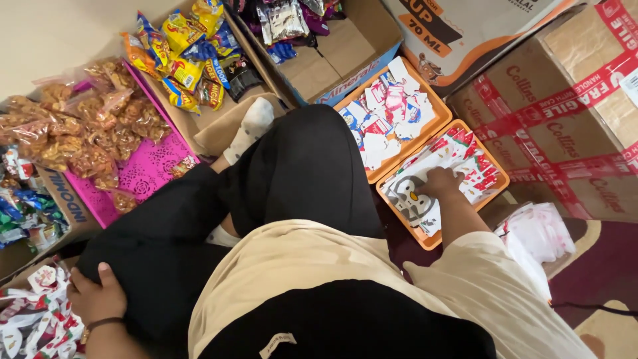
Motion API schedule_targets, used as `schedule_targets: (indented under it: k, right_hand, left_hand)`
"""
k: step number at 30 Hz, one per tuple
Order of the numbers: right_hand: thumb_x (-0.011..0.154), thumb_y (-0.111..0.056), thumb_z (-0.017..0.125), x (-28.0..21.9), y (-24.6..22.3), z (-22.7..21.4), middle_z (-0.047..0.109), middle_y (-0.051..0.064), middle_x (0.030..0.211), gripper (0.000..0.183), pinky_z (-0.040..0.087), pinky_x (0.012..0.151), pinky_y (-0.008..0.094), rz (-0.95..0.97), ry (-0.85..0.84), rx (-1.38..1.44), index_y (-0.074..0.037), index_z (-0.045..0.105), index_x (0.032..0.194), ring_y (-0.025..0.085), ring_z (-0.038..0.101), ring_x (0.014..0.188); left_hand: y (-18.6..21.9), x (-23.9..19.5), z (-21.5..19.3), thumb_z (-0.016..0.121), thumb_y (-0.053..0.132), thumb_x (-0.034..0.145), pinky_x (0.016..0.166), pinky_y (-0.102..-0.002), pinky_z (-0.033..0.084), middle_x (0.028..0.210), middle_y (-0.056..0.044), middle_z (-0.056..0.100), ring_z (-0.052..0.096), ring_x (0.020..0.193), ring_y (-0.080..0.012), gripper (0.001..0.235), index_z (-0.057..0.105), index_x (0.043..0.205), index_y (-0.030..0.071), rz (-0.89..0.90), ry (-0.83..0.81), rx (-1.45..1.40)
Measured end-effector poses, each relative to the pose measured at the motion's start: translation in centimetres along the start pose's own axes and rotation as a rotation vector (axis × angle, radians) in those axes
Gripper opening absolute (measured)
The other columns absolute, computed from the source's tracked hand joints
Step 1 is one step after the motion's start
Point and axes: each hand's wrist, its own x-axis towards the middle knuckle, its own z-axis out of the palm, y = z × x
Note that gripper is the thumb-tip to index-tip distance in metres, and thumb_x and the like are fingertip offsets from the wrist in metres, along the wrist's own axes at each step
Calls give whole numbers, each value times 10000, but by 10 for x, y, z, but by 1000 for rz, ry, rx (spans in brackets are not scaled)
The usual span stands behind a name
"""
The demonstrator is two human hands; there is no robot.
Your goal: The person is selecting various small snack packets from cardboard boxes and packing them into decorative rabbit-shaped gift bags.
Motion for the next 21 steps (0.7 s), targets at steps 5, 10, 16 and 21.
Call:
schedule_targets:
  k: [5, 10, 16, 21]
  right_hand:
    - [875, -513, 710, 24, 20, 2, 773, 36, 1043, 393, 233, 1060, 629, 25, 8, 25, -185, 797, 1074, 287, 616, 1131]
    - [874, -359, 761, 31, 42, -44, 762, 7, 1232, 361, 107, 1192, 679, 19, 34, 138, -225, 786, 1209, 275, 595, 1289]
    - [955, -226, 690, -85, 0, -182, 752, 102, 1187, 291, 523, 1024, 436, -124, 216, 355, -122, 761, 1218, 272, 699, 1057]
    - [990, -117, 676, -152, -58, -244, 579, -14, 814, 107, 326, 520, 204, -481, 499, 960, -75, 654, 1086, 59, 448, 615]
  left_hand:
    - [12, -3, -8, 451, 437, 1090, 1040, -676, 312, 1513, -411, 318, 366, 1279, -657, 698, 328, 1591, -33, -81, -46, -42]
    - [11, -4, -7, 459, 428, 1097, 1056, -645, 316, 1510, -414, 332, 377, 1294, -635, 695, 339, 1586, -51, -58, -45, -50]
    - [12, -3, -2, 477, 444, 1094, 1008, -649, 362, 1487, -414, 377, 428, 1267, -625, 704, 364, 1580, -52, -57, -22, -3]
    - [28, -2, -6, 535, 494, 1006, 1055, -653, 324, 1543, -424, 277, 336, 1379, -598, 808, 360, 1605, -19, 3, -1, -2]
